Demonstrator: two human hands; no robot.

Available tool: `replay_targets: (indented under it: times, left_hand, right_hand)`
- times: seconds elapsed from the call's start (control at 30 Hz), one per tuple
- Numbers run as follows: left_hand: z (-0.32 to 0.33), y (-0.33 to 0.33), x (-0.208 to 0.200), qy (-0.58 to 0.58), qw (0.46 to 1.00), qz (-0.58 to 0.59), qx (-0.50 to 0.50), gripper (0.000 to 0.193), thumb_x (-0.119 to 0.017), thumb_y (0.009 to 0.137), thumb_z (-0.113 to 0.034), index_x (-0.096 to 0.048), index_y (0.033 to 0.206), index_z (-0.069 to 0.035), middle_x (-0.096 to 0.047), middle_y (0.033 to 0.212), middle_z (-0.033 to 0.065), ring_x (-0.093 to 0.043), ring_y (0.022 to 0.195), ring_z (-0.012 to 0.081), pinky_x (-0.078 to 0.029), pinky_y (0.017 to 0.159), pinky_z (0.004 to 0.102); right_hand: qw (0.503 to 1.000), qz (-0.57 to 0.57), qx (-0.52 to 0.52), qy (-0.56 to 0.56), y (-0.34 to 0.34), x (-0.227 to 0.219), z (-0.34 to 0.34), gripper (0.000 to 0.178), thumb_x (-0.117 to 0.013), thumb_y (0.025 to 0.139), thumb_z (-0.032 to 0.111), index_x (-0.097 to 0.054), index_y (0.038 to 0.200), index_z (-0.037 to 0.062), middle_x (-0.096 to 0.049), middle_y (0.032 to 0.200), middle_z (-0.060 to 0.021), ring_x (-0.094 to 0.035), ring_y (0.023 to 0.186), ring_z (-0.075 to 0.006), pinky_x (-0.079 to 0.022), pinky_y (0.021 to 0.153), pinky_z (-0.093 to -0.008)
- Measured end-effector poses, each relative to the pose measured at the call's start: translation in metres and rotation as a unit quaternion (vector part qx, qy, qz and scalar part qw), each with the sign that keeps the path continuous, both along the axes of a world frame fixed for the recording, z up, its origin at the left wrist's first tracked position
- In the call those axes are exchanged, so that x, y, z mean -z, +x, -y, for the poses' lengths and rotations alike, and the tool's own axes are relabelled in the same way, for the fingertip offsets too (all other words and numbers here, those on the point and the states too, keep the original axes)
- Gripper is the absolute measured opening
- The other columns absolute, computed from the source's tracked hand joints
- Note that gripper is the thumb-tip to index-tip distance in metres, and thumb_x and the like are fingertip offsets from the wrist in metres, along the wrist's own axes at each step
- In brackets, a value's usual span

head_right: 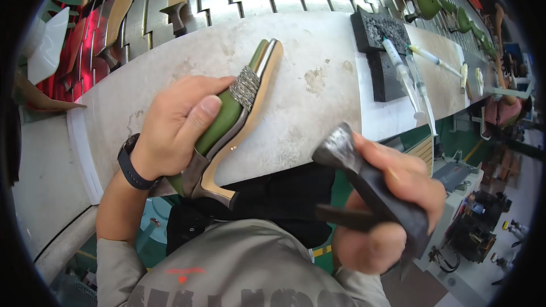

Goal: The person assembles high heel shoes on an assembly line by placing soles and heels onto shoe lasts, applying adhesive with a syringe, and hammering the edges with a hammer.

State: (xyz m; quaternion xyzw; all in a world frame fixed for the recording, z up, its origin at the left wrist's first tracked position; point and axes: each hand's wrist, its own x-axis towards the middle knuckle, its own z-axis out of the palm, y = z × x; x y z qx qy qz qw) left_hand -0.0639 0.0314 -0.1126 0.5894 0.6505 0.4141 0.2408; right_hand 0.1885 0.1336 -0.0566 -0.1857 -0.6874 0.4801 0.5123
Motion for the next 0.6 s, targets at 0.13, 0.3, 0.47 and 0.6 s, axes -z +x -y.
replay_targets:
  times: [0.13,0.3,0.47,0.6]
  left_hand:
    - [-0.001,-0.001,0.001,0.012,1.000,-0.022,0.015,0.040,-0.057,0.110,-0.026,-0.069,0.131,0.007,-0.071,0.104,0.0198,-0.066,0.095,0.0365,-0.052,0.088,0.0431]
    - [0.000,-0.002,-0.001,0.001,1.000,-0.016,0.025,0.042,-0.062,0.106,-0.026,-0.068,0.133,0.006,-0.071,0.105,0.0197,-0.066,0.095,0.0387,-0.052,0.088,0.0436]
    - [-0.005,0.010,-0.018,-0.036,0.998,-0.050,0.008,0.081,-0.082,0.089,-0.039,-0.053,0.147,0.010,-0.069,0.117,0.0260,-0.068,0.105,0.0438,-0.054,0.096,0.0450]
    - [-0.016,0.020,-0.015,-0.048,0.994,-0.102,0.008,0.096,-0.089,0.078,-0.033,-0.046,0.153,0.009,-0.067,0.119,0.0264,-0.066,0.104,0.0440,-0.054,0.093,0.0476]
  right_hand:
    - [0.976,0.179,-0.071,-0.105,-0.035,0.013,-0.020,0.025,-0.075,0.095,0.004,-0.070,0.117,-0.0055,-0.079,0.108,-0.0169,-0.073,0.096,-0.0172,-0.057,0.088,-0.0293]
    - [0.971,0.167,-0.066,-0.155,-0.058,0.005,-0.048,0.019,-0.073,0.098,0.006,-0.073,0.112,-0.0066,-0.080,0.097,-0.0088,-0.069,0.084,-0.0079,-0.053,0.078,-0.0236]
    - [0.984,0.174,0.030,0.018,-0.019,-0.022,-0.045,0.044,-0.065,0.103,0.029,-0.062,0.128,-0.0066,-0.075,0.114,-0.0259,-0.074,0.104,-0.0304,-0.056,0.099,-0.0403]
    - [0.993,-0.050,0.094,-0.054,-0.009,-0.018,-0.022,0.040,-0.072,0.096,0.036,-0.060,0.120,0.0063,-0.076,0.109,-0.0262,-0.074,0.109,-0.0419,-0.056,0.107,-0.0562]
